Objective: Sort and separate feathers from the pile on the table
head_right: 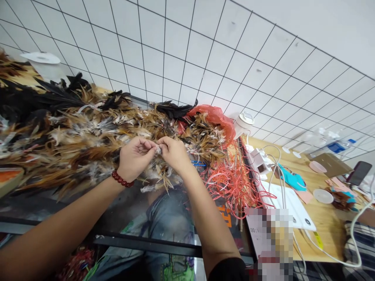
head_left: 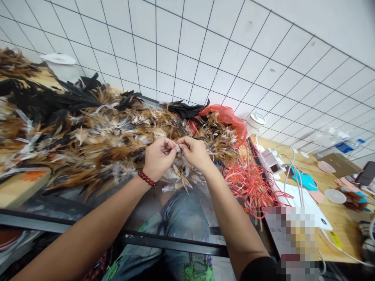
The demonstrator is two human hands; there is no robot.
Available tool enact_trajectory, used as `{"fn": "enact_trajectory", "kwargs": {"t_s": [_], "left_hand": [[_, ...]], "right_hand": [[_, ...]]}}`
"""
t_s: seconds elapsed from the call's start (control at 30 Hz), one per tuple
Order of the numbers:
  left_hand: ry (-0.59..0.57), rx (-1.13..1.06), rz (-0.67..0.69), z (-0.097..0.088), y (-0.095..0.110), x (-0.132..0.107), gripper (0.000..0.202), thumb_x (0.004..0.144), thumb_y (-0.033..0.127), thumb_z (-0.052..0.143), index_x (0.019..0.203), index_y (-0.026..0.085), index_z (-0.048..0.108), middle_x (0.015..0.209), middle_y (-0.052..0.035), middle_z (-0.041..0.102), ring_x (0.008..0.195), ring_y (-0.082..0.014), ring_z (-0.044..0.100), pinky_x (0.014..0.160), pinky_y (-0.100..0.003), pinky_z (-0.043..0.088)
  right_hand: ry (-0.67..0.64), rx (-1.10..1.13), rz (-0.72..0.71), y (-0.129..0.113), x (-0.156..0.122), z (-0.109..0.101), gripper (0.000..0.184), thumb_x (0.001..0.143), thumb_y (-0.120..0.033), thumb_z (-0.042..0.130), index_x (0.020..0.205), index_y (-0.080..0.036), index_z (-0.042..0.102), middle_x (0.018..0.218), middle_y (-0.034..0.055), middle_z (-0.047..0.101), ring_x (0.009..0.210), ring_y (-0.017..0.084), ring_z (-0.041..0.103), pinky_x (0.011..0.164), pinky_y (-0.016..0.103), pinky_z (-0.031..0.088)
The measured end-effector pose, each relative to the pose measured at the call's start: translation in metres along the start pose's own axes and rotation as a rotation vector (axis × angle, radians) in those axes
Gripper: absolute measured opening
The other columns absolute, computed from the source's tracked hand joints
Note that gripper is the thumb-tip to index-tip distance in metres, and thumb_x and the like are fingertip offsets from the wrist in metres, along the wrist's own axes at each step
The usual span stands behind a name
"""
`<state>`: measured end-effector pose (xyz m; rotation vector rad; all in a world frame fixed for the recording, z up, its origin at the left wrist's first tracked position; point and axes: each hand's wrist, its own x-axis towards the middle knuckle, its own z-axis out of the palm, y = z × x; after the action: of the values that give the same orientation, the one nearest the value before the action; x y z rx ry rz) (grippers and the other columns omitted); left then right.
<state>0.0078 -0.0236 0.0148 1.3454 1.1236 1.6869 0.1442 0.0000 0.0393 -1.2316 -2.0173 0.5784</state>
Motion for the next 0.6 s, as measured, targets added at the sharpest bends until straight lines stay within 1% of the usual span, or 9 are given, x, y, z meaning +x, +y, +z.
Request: {"fn": "enact_trajectory", "kwargs": {"t_s": [0.07,0.17,0.3,0.43,0.6], "left_hand": [[0.023,0.006,0.008,0.000,-0.001,0.000,0.019,0.062,0.011,0.071,0.067,0.020,0.055,0.074,-0.0019,0.068,0.072,-0.0149,0.066,0.075,-0.027,0.051],[0.050,-0.026,-0.016,-0.001,-0.005,0.000,0.019,0.062,0.013,0.073,0.069,0.019,0.056,0.076,-0.0025,0.069,0.075,-0.0157,0.067,0.075,-0.027,0.052],[0.069,-0.004,-0.029,-0.002,-0.009,0.003,0.021,0.060,0.013,0.075,0.072,0.018,0.059,0.072,-0.0013,0.068,0.071,-0.0141,0.066,0.072,-0.024,0.051],[0.042,0.002,-0.035,-0.003,-0.010,0.005,0.021,0.061,0.013,0.076,0.071,0.018,0.059,0.068,-0.0002,0.066,0.066,-0.0126,0.064,0.066,-0.022,0.049],[-0.014,0.034,0.003,-0.003,-0.011,0.005,0.019,0.064,0.014,0.075,0.075,0.019,0.060,0.071,0.0003,0.065,0.067,-0.0123,0.062,0.067,-0.023,0.048]], "right_hand": [[0.010,0.021,0.019,-0.001,0.000,0.000,0.020,0.083,-0.013,0.052,0.085,-0.022,0.069,0.069,-0.0007,0.066,0.072,0.015,0.063,0.074,0.026,0.046],[0.002,0.085,0.047,0.001,0.001,0.001,0.017,0.082,-0.014,0.054,0.082,-0.021,0.069,0.066,-0.0019,0.065,0.065,0.013,0.062,0.071,0.025,0.047],[-0.023,0.149,0.086,0.005,0.003,0.002,0.012,0.082,-0.017,0.057,0.081,-0.020,0.069,0.064,-0.0028,0.064,0.056,0.011,0.059,0.067,0.024,0.046],[-0.013,0.094,0.049,0.004,0.002,0.001,0.011,0.082,-0.018,0.057,0.077,-0.020,0.068,0.066,-0.0017,0.064,0.064,0.013,0.060,0.067,0.024,0.044],[0.003,-0.052,-0.010,-0.004,-0.001,-0.001,0.011,0.082,-0.016,0.053,0.079,-0.019,0.062,0.071,-0.0004,0.063,0.067,0.013,0.057,0.069,0.024,0.042]]}}
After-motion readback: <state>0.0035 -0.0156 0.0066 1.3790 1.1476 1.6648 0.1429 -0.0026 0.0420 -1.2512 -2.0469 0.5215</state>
